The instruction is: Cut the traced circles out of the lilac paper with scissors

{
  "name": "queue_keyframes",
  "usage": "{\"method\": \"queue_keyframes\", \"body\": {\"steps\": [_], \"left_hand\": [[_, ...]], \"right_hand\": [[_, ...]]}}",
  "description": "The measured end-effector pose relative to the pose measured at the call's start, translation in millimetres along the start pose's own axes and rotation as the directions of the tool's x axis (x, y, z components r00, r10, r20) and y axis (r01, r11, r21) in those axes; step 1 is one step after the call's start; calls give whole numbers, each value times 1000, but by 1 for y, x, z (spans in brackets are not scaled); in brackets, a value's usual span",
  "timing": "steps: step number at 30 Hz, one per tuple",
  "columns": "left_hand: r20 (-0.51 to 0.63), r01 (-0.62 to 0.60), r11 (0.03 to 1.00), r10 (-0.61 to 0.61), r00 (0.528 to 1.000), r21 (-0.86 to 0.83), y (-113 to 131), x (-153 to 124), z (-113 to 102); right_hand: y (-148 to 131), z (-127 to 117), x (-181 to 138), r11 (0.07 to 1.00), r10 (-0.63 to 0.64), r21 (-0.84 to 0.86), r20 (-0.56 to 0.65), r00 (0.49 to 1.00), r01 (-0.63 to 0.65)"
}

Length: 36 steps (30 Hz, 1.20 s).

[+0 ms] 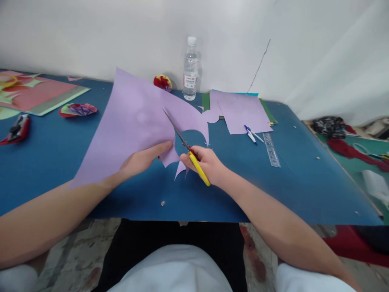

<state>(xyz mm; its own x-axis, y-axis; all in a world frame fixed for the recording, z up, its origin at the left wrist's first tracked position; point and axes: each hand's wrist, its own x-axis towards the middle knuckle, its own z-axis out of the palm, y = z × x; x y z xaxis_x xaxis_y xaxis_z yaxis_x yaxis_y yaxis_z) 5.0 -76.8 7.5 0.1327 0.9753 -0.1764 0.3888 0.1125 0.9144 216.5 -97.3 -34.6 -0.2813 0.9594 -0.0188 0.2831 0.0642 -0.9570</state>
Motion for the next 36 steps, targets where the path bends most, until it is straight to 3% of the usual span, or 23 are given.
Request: {"method": "queue_keyframes", "body": {"steps": [10, 23, 36], "left_hand": [[-53, 7, 1000, -7, 999, -6, 6, -3, 2], [4, -30, 999, 30, 1000, -21, 2, -1, 2], [32, -56, 998, 57, 998, -20, -4, 1, 2]], "right_hand": [[1, 1, 0, 999, 3, 48, -2, 1000, -3], [-9, 3, 0, 991, 65, 119, 37, 997, -69], [-7, 2, -1, 994, 19, 105, 65, 998, -25]]}}
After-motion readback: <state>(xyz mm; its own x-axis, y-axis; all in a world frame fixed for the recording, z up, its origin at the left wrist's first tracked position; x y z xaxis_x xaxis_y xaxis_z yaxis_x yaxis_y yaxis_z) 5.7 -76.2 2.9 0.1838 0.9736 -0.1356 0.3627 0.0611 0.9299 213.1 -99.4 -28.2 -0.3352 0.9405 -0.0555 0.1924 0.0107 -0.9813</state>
